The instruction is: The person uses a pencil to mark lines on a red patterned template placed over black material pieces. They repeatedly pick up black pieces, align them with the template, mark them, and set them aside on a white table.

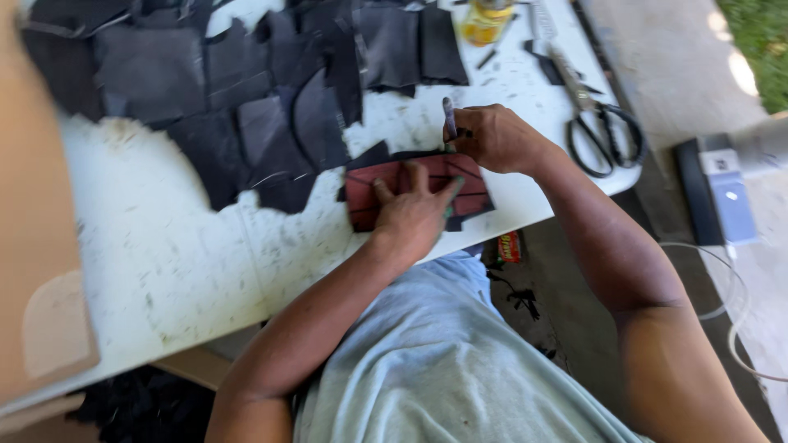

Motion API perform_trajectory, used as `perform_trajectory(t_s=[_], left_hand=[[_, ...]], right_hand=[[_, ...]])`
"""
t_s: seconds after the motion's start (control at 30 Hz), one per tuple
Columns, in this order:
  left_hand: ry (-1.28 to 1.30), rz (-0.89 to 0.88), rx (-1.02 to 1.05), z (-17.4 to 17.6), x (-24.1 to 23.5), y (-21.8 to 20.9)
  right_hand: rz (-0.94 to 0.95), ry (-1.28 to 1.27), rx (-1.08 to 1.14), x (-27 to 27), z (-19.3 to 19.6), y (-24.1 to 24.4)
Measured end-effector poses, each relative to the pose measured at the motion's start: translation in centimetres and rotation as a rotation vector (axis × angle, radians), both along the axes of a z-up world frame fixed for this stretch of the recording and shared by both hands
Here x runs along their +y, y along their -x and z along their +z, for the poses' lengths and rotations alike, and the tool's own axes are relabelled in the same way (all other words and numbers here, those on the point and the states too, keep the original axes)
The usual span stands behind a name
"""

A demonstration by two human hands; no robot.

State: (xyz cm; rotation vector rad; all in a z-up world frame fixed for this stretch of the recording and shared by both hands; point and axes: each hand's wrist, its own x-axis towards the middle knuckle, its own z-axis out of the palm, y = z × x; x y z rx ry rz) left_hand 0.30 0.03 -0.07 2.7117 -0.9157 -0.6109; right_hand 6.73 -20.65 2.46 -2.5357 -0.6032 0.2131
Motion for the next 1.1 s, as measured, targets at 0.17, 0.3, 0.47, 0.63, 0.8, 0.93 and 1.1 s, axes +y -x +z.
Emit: perform_trajectory(t_s=[0.17,0.3,0.47,0.63,0.8,0.93,1.1], left_hand=[[0.060,0.029,-0.005,-1.8,-0.4,0.3],[0.161,0.035,-0.267,-1.9,-0.3,0.4],[0.039,0.027,0.034,-1.7,-0.6,-0.1],[0.064,-0.018,-0.073,-0.8,-1.1,-1.0],[0.073,-0.096,-0.021,0.9,-1.7,-1.6],[0.021,-0.093,-0.003,1.9,-2.6,-1.4],[0.008,-0.098,-0.173,1.2,-4.1,-0.8]], right_hand=[[0.189,-0.080,0.004,8.8,-1.5,-2.7],[0.220,-0.238,0.097,12.7,-2.7,-4.3],[0.056,-0.124,0.132,8.0,-2.8,-4.0],[-0.195,-0.216,0.114,-0.8,-1.0,0.1],[-0.379,-0.241,0.172,-4.0,-0.6,2.6],[-0.330,-0.210,0.063,-4.0,-0.2,4.4],[-0.336,-0.190,0.091,-4.4,0.2,7.7]])
